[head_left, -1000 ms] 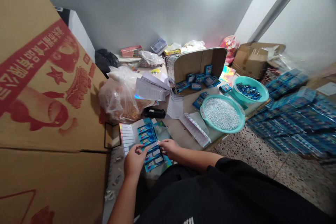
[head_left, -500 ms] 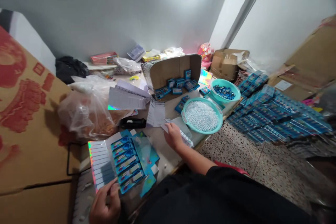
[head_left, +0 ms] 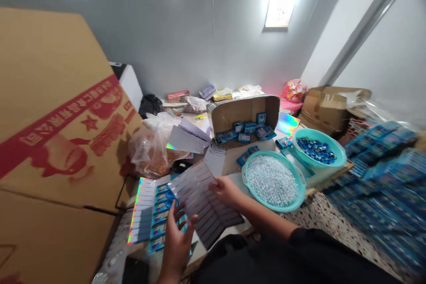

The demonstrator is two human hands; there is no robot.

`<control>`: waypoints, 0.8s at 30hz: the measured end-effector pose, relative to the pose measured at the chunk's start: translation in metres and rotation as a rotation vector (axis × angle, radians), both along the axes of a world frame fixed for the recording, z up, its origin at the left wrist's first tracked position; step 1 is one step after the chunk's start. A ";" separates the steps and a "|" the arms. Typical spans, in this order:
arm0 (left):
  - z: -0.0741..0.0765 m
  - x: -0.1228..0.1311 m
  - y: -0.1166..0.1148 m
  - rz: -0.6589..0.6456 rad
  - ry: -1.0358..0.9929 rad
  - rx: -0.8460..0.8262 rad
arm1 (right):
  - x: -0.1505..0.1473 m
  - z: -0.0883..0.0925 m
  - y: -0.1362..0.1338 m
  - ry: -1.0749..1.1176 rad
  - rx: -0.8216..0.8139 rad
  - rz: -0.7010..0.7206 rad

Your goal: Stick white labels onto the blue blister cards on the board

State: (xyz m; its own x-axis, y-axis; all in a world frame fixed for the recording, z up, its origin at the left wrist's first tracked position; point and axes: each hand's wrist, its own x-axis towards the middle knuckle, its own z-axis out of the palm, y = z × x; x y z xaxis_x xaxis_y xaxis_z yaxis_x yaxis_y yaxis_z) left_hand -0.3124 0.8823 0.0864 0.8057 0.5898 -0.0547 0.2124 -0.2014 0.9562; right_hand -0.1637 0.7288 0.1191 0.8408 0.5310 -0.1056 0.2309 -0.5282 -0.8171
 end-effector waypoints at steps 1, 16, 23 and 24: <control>0.012 0.007 -0.007 0.052 0.001 -0.076 | -0.003 0.010 0.000 0.046 0.126 0.030; 0.089 0.029 -0.059 0.100 -0.286 0.972 | 0.008 0.065 -0.023 0.522 0.954 -0.348; 0.067 0.048 -0.092 -0.151 -0.292 0.809 | 0.003 0.080 -0.021 0.557 1.044 -0.266; 0.063 0.049 -0.088 -0.150 -0.300 0.765 | 0.003 0.080 -0.023 0.540 1.044 -0.239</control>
